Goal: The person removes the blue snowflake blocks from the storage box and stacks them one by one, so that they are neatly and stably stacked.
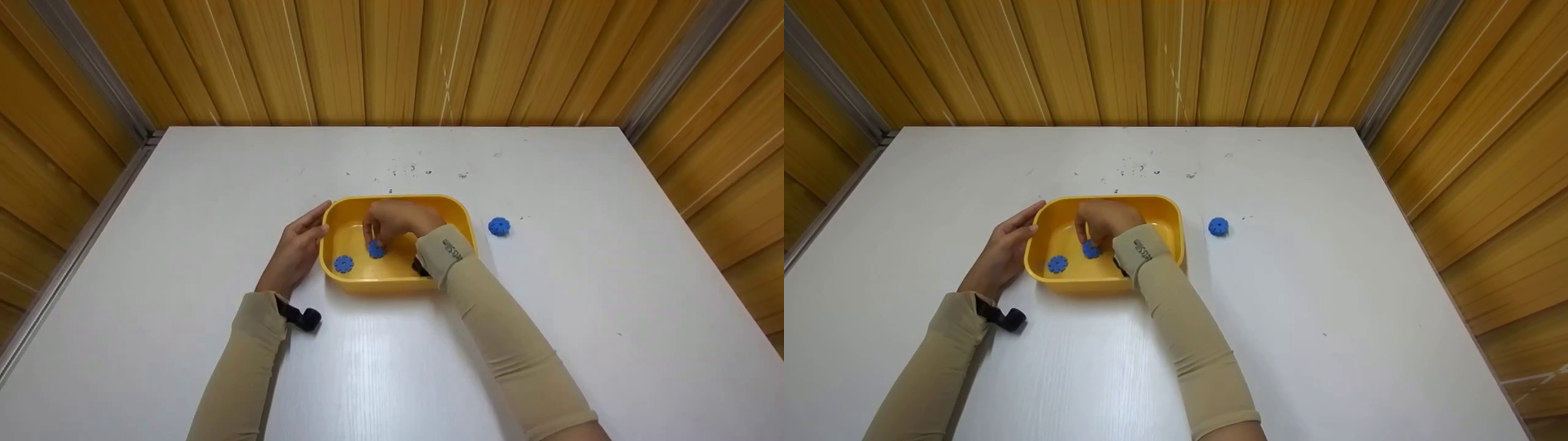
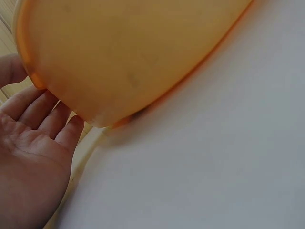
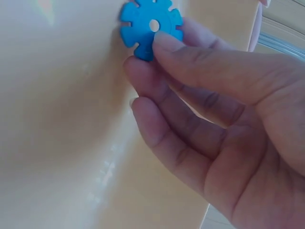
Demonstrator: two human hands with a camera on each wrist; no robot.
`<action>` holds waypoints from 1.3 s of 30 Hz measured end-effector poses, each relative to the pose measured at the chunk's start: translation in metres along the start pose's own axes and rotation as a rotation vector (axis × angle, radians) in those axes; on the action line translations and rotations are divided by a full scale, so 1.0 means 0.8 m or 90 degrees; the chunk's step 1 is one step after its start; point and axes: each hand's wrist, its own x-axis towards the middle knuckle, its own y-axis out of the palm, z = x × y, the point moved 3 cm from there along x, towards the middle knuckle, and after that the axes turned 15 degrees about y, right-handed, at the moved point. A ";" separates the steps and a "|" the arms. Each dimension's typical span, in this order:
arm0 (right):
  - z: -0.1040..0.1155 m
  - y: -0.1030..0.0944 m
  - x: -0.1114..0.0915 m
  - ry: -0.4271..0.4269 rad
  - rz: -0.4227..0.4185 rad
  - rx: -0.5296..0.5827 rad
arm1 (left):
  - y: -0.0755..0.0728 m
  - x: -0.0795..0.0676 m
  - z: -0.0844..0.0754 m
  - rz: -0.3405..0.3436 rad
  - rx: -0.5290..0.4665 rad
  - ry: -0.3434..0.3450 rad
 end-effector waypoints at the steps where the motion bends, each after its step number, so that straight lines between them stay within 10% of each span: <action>1: -0.001 -0.001 -0.001 0.001 0.001 0.001 | 0.000 0.000 0.000 0.000 0.002 -0.001; 39: -0.059 -0.051 -0.078 -0.012 -0.121 0.044 | 0.000 0.000 -0.001 -0.012 0.003 -0.005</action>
